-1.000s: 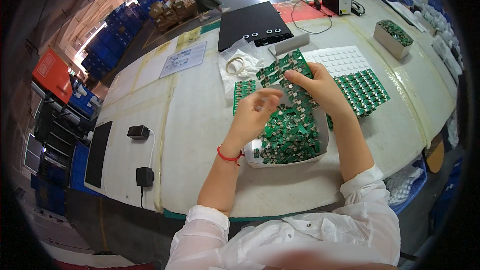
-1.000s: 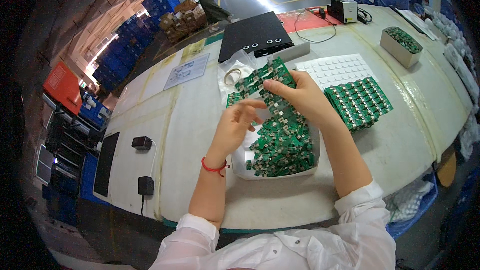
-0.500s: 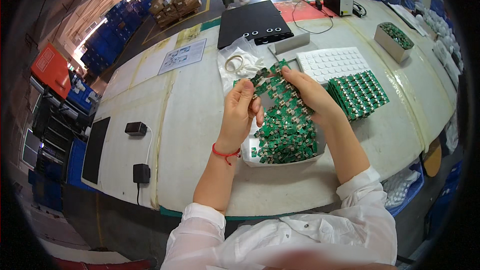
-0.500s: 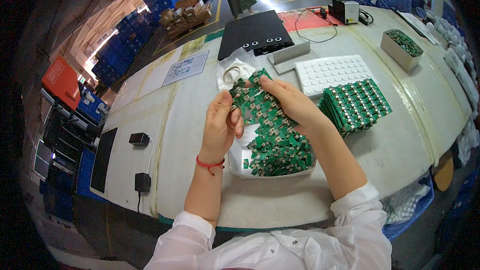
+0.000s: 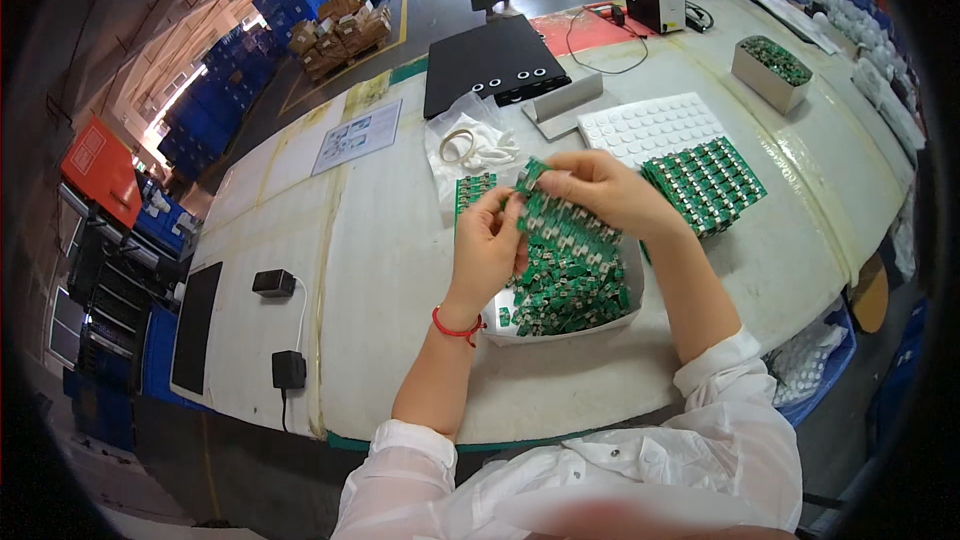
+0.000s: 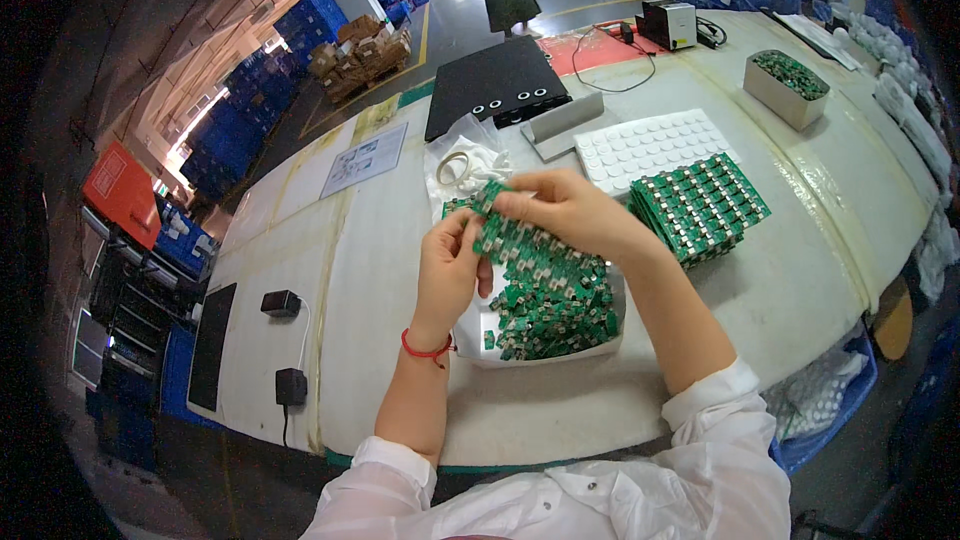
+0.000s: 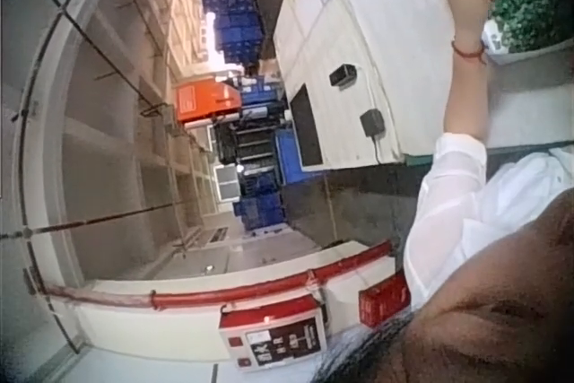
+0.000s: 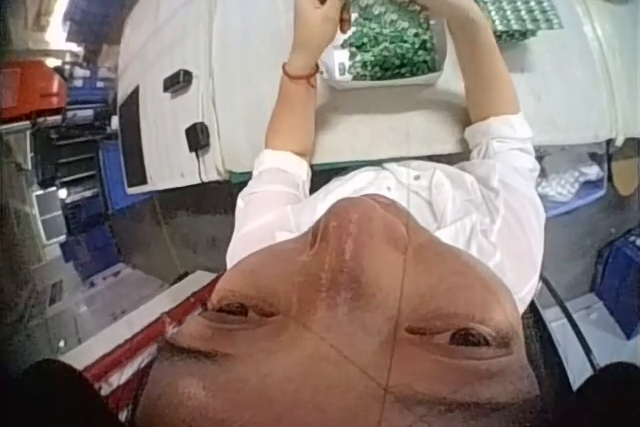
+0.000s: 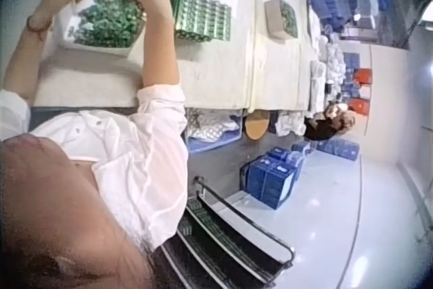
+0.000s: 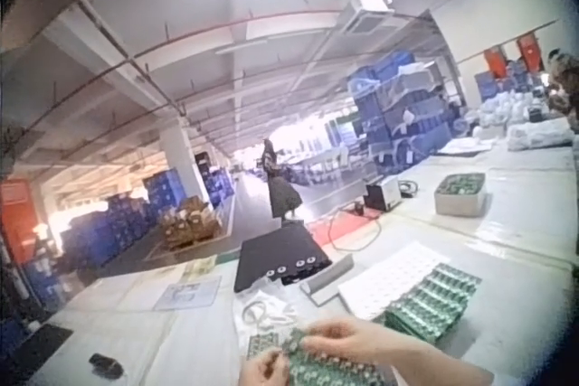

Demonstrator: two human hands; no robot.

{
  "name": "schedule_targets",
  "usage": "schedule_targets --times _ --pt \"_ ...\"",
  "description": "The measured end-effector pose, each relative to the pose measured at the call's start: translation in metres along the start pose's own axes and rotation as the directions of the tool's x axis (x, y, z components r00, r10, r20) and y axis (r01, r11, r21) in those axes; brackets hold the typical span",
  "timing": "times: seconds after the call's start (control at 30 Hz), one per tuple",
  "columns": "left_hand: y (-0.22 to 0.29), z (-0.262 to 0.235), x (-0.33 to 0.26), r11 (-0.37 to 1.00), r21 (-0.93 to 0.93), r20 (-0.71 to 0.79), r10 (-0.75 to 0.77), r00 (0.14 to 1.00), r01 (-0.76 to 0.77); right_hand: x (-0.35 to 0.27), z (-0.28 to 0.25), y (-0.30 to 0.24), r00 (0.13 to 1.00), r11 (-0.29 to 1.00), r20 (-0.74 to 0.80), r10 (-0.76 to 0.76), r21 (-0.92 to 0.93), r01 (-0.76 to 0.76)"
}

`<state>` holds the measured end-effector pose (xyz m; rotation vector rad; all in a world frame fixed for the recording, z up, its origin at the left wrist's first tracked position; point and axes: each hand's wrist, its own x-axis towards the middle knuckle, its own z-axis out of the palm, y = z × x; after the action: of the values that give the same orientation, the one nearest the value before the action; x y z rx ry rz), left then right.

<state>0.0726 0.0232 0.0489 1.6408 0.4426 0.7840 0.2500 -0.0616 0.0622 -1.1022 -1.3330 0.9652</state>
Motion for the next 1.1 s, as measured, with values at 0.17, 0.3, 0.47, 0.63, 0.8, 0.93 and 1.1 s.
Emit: schedule_targets --times 0.17,0.3,0.47,0.63,0.8,0.93,1.1 --pt "0.003 -0.008 -0.005 0.992 -0.113 0.208 -0.03 0.978 0.055 -0.002 0.007 -0.008 0.997 0.999 0.056 -0.043 0.004 0.043" --pt "0.003 -0.012 -0.007 0.977 -0.198 0.283 -0.017 0.959 0.075 -0.002 0.014 -0.01 0.996 0.987 0.061 -0.067 0.151 0.057" --pt "-0.003 -0.006 -0.004 0.917 -0.375 0.323 -0.007 0.946 0.135 -0.001 0.015 -0.006 0.999 0.909 -0.035 0.016 0.417 0.0" --pt "-0.005 -0.005 -0.002 0.986 0.163 0.39 -0.086 0.917 0.023 -0.006 -0.018 -0.009 0.985 0.984 -0.031 0.171 0.044 -0.17" --pt "0.001 -0.002 0.001 0.862 0.49 0.459 -0.131 0.879 -0.128 -0.006 -0.031 -0.006 0.987 0.985 -0.071 0.142 -0.087 -0.148" --pt "0.001 -0.006 -0.002 0.821 0.546 0.439 -0.109 0.892 -0.168 -0.004 -0.021 -0.01 0.991 0.996 -0.098 0.092 -0.01 -0.093" --pt "0.012 -0.008 -0.005 0.883 0.437 0.435 -0.044 0.899 -0.168 -0.002 -0.007 -0.011 0.941 0.987 -0.32 -0.112 -0.147 0.067"
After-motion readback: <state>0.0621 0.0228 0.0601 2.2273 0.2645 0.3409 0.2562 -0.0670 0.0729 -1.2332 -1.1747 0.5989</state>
